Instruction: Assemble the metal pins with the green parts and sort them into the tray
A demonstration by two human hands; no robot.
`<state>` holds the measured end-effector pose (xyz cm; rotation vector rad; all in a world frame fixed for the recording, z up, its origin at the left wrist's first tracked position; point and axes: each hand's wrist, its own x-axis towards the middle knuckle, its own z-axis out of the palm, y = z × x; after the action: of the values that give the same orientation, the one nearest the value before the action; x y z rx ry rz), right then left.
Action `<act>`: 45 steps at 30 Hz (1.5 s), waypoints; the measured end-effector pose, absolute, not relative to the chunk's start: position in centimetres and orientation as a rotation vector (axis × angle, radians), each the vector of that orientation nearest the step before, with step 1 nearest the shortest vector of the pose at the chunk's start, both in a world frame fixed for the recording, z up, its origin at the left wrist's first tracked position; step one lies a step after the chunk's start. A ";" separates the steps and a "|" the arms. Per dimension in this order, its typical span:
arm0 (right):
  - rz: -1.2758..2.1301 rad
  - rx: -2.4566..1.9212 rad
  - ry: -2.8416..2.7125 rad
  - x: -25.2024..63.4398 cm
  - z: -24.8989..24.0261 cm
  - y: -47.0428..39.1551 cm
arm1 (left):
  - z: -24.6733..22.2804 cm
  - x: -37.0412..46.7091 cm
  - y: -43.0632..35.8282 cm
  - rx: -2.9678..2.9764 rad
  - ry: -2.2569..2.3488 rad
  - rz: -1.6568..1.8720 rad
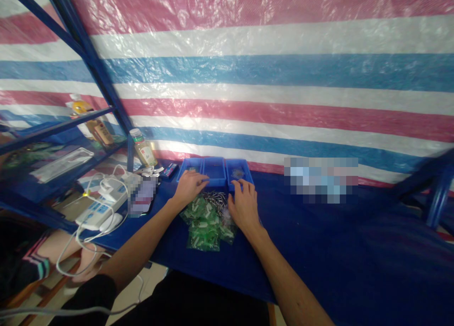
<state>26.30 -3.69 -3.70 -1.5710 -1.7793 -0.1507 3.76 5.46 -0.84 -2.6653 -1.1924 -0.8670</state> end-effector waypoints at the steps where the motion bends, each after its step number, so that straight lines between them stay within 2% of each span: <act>1: -0.155 -1.592 -1.780 26.3 -3.9 -3.7 | -0.9 3.8 5.3 -2.656 -1.209 -0.864; 7: -0.081 -1.547 -1.801 26.7 -4.9 -3.3 | -1.2 3.3 4.3 -2.540 -1.328 -0.951; 18: 0.048 -1.382 -1.939 27.2 -6.2 -2.2 | -1.7 1.6 4.1 -2.780 -1.252 -0.964; 24: 0.137 -1.284 -1.955 26.8 -5.3 -2.7 | -1.3 1.5 4.2 -2.837 -1.200 -0.970; 30: 0.074 -1.274 -1.920 26.2 -3.2 -3.7 | -1.1 1.6 4.0 -2.851 -1.194 -1.059; 36: 0.341 -1.134 -2.174 25.4 -1.9 -4.9 | -0.5 2.2 3.3 -2.818 -1.158 -1.139; 45: 0.297 -1.075 -2.276 24.1 -2.1 -5.6 | 0.1 2.8 2.2 -2.964 -1.000 -1.173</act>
<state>24.11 -5.62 -2.15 -1.0746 -2.2760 0.2974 2.81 2.24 0.14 -2.9642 -1.0005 -1.1727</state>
